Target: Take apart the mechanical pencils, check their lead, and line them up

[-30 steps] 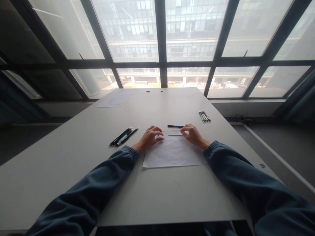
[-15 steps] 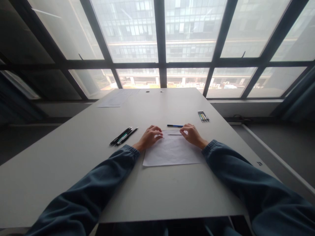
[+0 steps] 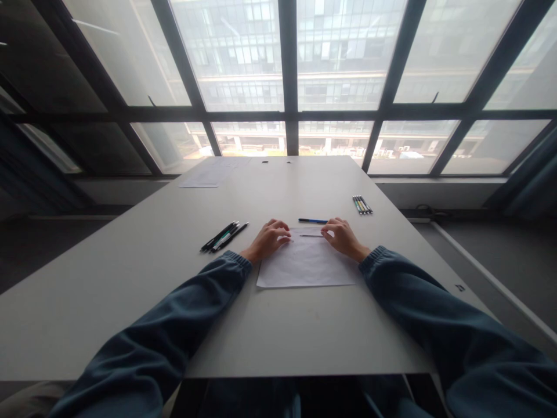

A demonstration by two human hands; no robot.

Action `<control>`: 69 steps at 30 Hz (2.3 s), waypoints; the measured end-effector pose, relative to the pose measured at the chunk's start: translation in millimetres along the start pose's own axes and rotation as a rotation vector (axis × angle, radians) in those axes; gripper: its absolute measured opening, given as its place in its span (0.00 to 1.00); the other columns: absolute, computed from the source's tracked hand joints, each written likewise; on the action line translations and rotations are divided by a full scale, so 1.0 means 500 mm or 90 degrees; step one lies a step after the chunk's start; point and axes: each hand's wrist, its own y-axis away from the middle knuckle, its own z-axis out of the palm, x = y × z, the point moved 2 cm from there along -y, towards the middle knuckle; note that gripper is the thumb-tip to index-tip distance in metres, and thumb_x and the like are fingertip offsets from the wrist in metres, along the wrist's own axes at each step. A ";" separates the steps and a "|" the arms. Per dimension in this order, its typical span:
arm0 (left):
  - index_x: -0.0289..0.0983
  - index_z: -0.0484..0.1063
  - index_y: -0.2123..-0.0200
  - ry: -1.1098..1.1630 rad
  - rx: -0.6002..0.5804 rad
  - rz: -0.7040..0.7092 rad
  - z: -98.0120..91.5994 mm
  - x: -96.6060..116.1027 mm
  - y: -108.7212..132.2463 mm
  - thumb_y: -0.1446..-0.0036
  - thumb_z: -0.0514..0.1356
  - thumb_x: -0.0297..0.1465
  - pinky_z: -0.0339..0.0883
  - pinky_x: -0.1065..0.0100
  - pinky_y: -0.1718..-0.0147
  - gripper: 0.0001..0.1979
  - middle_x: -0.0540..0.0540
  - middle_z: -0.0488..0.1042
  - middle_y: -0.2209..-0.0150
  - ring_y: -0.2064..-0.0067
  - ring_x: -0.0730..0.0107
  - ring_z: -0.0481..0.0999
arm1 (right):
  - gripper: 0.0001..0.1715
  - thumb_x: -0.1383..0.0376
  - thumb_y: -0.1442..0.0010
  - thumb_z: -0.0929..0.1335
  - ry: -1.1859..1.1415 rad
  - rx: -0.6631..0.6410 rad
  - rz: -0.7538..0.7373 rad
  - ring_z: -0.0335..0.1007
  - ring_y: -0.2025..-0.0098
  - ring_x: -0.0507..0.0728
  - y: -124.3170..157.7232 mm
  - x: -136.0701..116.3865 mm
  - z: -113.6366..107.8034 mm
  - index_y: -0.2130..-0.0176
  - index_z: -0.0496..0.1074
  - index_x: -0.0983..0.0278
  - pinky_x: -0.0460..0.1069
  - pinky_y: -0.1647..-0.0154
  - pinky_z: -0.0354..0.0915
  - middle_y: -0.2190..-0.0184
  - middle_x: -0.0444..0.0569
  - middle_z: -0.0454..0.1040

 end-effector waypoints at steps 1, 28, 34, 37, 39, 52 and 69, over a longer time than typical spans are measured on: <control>0.41 0.82 0.63 -0.003 0.000 -0.001 0.000 0.000 0.000 0.38 0.65 0.34 0.70 0.55 0.49 0.05 0.43 0.78 0.55 0.51 0.59 0.72 | 0.08 0.67 0.36 0.70 0.000 -0.002 0.003 0.71 0.56 0.59 0.000 0.000 0.000 0.65 0.80 0.61 0.54 0.51 0.58 0.62 0.50 0.79; 0.39 0.80 0.64 -0.004 -0.022 -0.016 -0.005 0.024 -0.009 0.36 0.62 0.30 0.70 0.56 0.49 0.06 0.43 0.79 0.56 0.51 0.60 0.73 | 0.07 0.66 0.35 0.70 0.012 -0.055 -0.016 0.71 0.56 0.61 0.005 -0.016 0.005 0.63 0.80 0.61 0.55 0.51 0.60 0.62 0.51 0.79; 0.39 0.80 0.65 -0.005 -0.015 -0.017 -0.006 0.025 -0.009 0.36 0.61 0.31 0.69 0.54 0.49 0.07 0.43 0.79 0.56 0.52 0.60 0.73 | 0.06 0.67 0.36 0.70 0.009 -0.075 -0.008 0.71 0.57 0.60 0.004 -0.017 0.004 0.63 0.80 0.61 0.55 0.51 0.59 0.63 0.51 0.79; 0.39 0.79 0.65 -0.006 -0.006 -0.018 -0.005 0.024 -0.009 0.36 0.61 0.31 0.69 0.55 0.49 0.07 0.43 0.79 0.56 0.52 0.60 0.73 | 0.06 0.68 0.37 0.70 0.013 -0.082 -0.007 0.71 0.57 0.60 0.004 -0.017 0.004 0.65 0.80 0.62 0.54 0.52 0.59 0.65 0.50 0.79; 0.39 0.79 0.65 -0.006 -0.002 -0.017 -0.005 0.025 -0.009 0.36 0.61 0.30 0.69 0.56 0.49 0.06 0.44 0.79 0.56 0.52 0.61 0.73 | 0.07 0.69 0.37 0.70 0.016 -0.083 -0.010 0.70 0.58 0.60 0.002 -0.018 0.004 0.66 0.79 0.62 0.54 0.53 0.59 0.65 0.50 0.78; 0.39 0.79 0.67 0.001 0.003 -0.021 -0.002 0.019 -0.006 0.38 0.64 0.30 0.69 0.56 0.49 0.05 0.44 0.78 0.56 0.51 0.60 0.72 | 0.08 0.69 0.33 0.66 0.041 -0.068 0.006 0.68 0.57 0.60 -0.016 -0.007 0.010 0.64 0.74 0.63 0.52 0.54 0.59 0.62 0.52 0.77; 0.39 0.80 0.66 -0.020 0.025 -0.020 -0.006 0.026 -0.011 0.38 0.63 0.31 0.69 0.55 0.49 0.06 0.44 0.79 0.56 0.52 0.59 0.72 | 0.07 0.69 0.33 0.67 -0.014 -0.038 0.001 0.70 0.58 0.59 -0.006 -0.031 0.019 0.64 0.73 0.63 0.52 0.53 0.60 0.64 0.51 0.78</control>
